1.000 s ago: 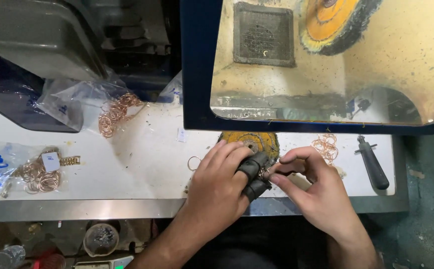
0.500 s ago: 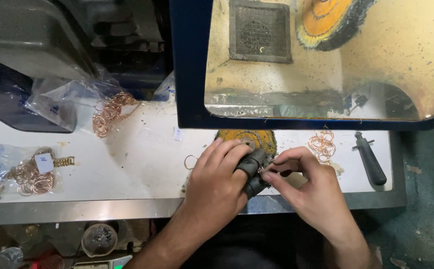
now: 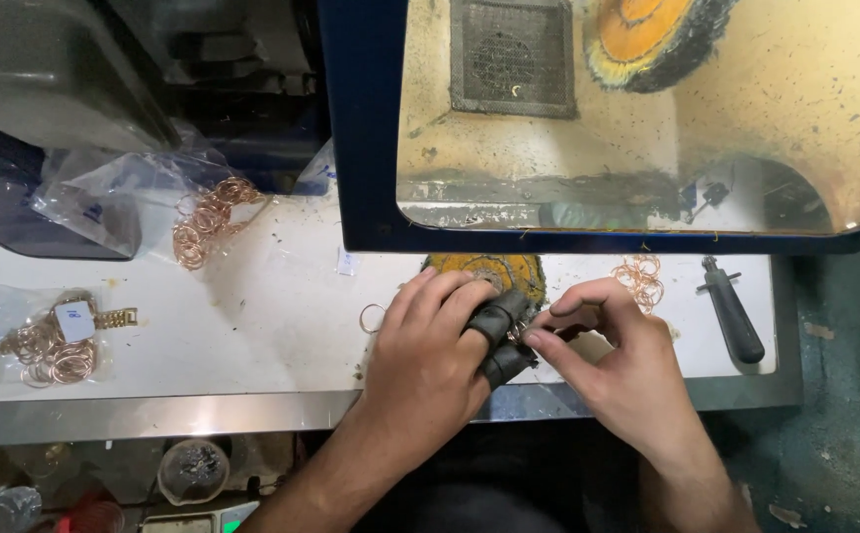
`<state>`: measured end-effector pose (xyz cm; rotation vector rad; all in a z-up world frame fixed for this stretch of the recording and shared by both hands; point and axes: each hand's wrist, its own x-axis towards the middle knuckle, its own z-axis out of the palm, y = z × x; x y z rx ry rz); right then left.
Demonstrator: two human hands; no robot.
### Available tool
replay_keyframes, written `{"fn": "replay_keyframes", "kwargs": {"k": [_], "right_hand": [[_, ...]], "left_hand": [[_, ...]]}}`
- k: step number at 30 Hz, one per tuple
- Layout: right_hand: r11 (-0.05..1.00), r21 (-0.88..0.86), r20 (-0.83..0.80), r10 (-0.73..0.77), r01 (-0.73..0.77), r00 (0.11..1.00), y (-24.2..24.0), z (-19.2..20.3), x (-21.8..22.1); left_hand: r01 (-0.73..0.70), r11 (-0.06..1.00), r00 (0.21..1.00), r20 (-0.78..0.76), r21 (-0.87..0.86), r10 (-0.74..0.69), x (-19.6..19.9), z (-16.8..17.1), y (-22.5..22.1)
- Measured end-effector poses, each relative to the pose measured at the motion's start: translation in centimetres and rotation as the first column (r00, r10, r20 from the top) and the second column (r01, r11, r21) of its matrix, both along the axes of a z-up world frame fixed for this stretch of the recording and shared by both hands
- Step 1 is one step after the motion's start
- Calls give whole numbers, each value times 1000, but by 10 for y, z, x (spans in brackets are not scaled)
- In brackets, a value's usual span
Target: Polishing small jewelry components using a handheld rotary tool and a stationary polishing wheel at a workbench.
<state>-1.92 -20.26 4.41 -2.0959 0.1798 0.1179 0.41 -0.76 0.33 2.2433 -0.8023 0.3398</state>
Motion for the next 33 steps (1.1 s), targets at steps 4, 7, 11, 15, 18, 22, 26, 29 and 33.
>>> {"fn": "replay_keyframes", "kwargs": {"k": [4, 7, 11, 15, 18, 22, 26, 29, 33], "right_hand": [[996, -79, 12, 38, -37, 999, 1, 0, 0], [997, -75, -19, 15, -17, 1000, 1, -1, 1], [999, -48, -68, -14, 11, 998, -1, -5, 2], [997, 64, -179, -24, 36, 983, 0, -2, 10], [998, -19, -101, 60, -63, 993, -5, -9, 9], [988, -59, -44, 137, -140, 990, -8, -3, 4], [988, -111, -50, 100, -105, 994, -4, -1, 4], [984, -139, -38, 103, -108, 994, -3, 0, 7], [975, -108, -29, 194, -196, 981, -2, 5, 10]], "left_hand": [[-13, 1000, 1000, 18, 2, 13, 1, 2, -1], [-13, 1000, 1000, 11, 6, 12, 1, 0, -1], [5, 1000, 1000, 15, 13, -5, 0, -2, 0], [4, 1000, 1000, 2, 9, -4, 0, -2, 0], [4, 1000, 1000, -4, 5, -4, 0, -1, 0], [6, 1000, 1000, -13, 13, -6, -1, -2, 2], [11, 1000, 1000, -12, -4, -11, 0, 0, 1], [10, 1000, 1000, -9, 0, -10, 0, -1, 0], [6, 1000, 1000, 12, 21, -6, 0, 0, 1]]}}
